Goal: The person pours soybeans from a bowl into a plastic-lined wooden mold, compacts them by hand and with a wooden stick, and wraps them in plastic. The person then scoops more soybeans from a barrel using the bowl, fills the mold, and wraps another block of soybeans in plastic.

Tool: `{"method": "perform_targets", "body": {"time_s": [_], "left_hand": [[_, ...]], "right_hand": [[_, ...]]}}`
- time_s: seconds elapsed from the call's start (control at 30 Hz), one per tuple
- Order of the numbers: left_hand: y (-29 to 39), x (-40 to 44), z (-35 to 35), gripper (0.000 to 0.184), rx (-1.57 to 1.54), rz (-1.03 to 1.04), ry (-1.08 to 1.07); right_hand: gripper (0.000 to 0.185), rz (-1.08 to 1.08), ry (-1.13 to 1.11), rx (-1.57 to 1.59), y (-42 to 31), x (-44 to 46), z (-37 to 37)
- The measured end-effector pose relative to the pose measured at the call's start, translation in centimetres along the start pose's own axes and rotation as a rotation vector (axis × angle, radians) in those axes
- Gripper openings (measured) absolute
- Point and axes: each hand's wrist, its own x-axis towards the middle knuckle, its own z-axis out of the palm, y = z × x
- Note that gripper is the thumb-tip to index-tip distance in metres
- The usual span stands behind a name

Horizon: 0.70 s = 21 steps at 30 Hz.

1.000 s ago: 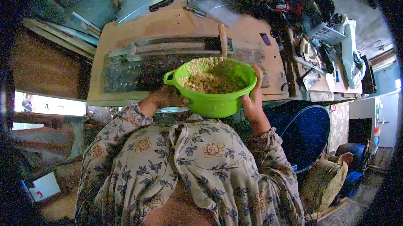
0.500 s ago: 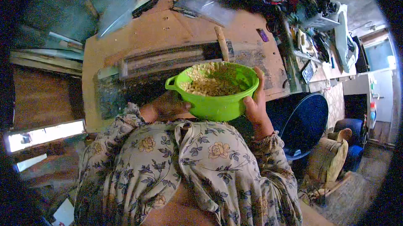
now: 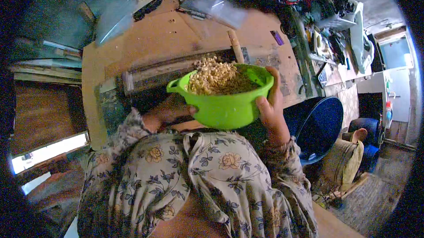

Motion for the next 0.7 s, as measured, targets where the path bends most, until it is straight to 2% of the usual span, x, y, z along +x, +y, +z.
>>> {"method": "perform_targets", "body": {"time_s": [0.07,0.1,0.13,0.17,0.2,0.23,0.27,0.4,0.47,0.5,0.57,0.6,0.67,0.7], "left_hand": [[0.3,0.0,-0.5,0.056,-0.021,0.051,0.021],[0.1,0.5,-1.5,0.058,0.064,-0.109,-0.064],[-0.3,0.7,-2.3,0.06,0.152,-0.258,-0.151],[-2.0,0.6,-2.8,0.055,0.291,-0.097,-0.16],[-1.7,0.3,-1.8,0.054,0.213,0.019,-0.064],[-1.4,0.2,-2.0,0.055,0.193,-0.074,-0.076],[-1.0,0.2,-2.3,0.057,0.174,-0.158,-0.09],[0.0,-0.6,-2.0,0.051,0.099,-0.046,-0.044],[0.7,-1.6,-1.3,0.049,-0.076,0.085,0.082],[0.5,-1.9,-2.0,0.049,-0.082,0.078,0.087],[0.3,-2.8,-4.0,0.046,0.011,-0.093,-0.019],[1.4,-2.6,-4.4,0.046,0.032,-0.061,-0.01],[2.5,-5.0,-3.0,0.058,-0.195,-0.376,0.11],[0.8,-4.7,-4.0,0.061,-0.297,-0.315,0.039]], "right_hand": [[0.076,-0.067,0.003,0.058,-1.3,0.2,0.4],[0.072,0.067,0.008,-0.052,-0.8,0.0,0.5],[0.067,0.125,0.025,-0.008,-0.8,-0.7,1.0],[0.067,0.049,0.002,0.0,0.4,-0.3,0.6],[0.066,0.004,-0.021,0.011,0.4,-0.3,0.8],[0.067,0.0,0.052,-0.05,0.5,-0.6,1.1],[0.068,0.065,0.009,-0.051,0.1,-0.6,0.9],[0.068,0.044,-0.026,0.025,-2.0,0.3,1.7],[0.068,0.037,-0.035,0.075,-2.3,0.6,2.6],[0.068,0.09,-0.034,0.033,-2.4,0.6,3.2],[0.068,0.149,-0.047,-0.079,-1.6,-0.5,3.7],[0.069,0.042,-0.091,0.055,-1.2,-0.4,4.3],[0.068,0.078,-0.082,0.103,-1.3,-0.5,5.2],[0.068,0.1,-0.091,0.101,-1.6,-1.2,5.3]]}}
